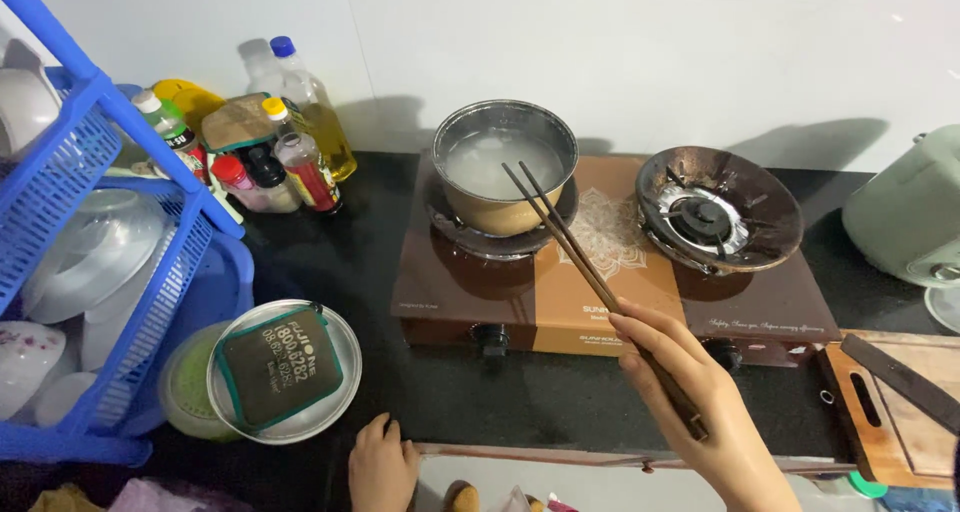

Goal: The person places a pot on a portable gas stove, removes the lid, and stirs the contents with chopsticks. They then replace the lid and continue to monitor the pot while it cooks.

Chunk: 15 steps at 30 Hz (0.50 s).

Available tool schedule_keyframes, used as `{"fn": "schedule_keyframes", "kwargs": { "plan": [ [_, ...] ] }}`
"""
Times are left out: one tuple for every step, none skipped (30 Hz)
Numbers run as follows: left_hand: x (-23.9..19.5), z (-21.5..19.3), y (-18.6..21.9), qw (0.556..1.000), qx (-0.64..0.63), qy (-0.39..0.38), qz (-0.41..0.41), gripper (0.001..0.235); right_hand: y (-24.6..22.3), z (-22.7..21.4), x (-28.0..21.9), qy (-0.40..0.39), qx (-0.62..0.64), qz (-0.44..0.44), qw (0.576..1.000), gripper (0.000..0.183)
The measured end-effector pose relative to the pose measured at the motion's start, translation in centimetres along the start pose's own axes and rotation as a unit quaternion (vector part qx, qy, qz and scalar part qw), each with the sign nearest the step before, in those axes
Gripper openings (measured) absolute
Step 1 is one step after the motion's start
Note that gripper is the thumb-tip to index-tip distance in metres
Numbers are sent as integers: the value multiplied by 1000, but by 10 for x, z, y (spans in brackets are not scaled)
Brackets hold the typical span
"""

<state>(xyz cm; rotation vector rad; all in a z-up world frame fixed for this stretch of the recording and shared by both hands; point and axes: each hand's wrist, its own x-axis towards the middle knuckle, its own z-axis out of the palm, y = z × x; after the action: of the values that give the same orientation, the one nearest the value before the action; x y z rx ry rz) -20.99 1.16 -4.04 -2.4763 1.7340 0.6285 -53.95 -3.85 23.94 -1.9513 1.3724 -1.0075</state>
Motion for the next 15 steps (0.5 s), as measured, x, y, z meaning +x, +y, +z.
{"fn": "schedule_keyframes", "kwargs": {
  "plan": [
    [-2, -4, 3, 1000, 6, 7, -5, 44, 1, 0, 0, -1, 0, 14, 1000, 35],
    [-4, -11, 6, 1000, 6, 8, -4, 44, 0, 0, 0, 0, 0, 13, 1000, 35],
    [-6, -17, 10, 1000, 17, -8, -19, 43, 0, 0, 0, 3, 8, 7, 1000, 34],
    [-8, -23, 13, 999, 27, -23, -33, 43, 0, 0, 0, 6, 16, 1, 1000, 33],
    [-7, -22, 14, 999, 28, -22, -33, 43, 1, -1, 0, 7, 16, 0, 1000, 33],
    [-7, -20, 14, 998, 31, -27, -44, 43, 2, -1, -1, 8, 18, -21, 1000, 33],
    [-7, -19, 15, 997, 33, -33, -56, 43, 2, -2, -1, 9, 19, -43, 999, 33],
    [-8, -19, 16, 997, 33, -31, -55, 43, 1, -1, -1, 10, 19, -44, 999, 33],
    [-8, -21, 19, 997, 41, -37, -58, 44, -1, -1, -1, 9, 25, -15, 1000, 33],
    [-7, -22, 21, 996, 49, -44, -61, 45, -3, -1, -1, 8, 30, 14, 999, 33],
    [-9, -28, 24, 996, 49, -42, -61, 45, -2, -1, -1, 9, 30, 12, 999, 33],
    [-11, -34, 27, 995, 61, -58, -55, 45, -1, -1, -1, 15, 25, -11, 1000, 32],
    [-14, -40, 30, 993, 74, -75, -49, 44, 0, 0, -2, 21, 20, -34, 999, 32],
    [-15, -45, 31, 993, 72, -73, -50, 44, -2, 0, -1, 21, 20, -36, 999, 32],
    [-15, -50, 34, 992, 76, -85, -46, 42, -3, 0, -1, 25, 14, -27, 999, 32]
  ]
}}
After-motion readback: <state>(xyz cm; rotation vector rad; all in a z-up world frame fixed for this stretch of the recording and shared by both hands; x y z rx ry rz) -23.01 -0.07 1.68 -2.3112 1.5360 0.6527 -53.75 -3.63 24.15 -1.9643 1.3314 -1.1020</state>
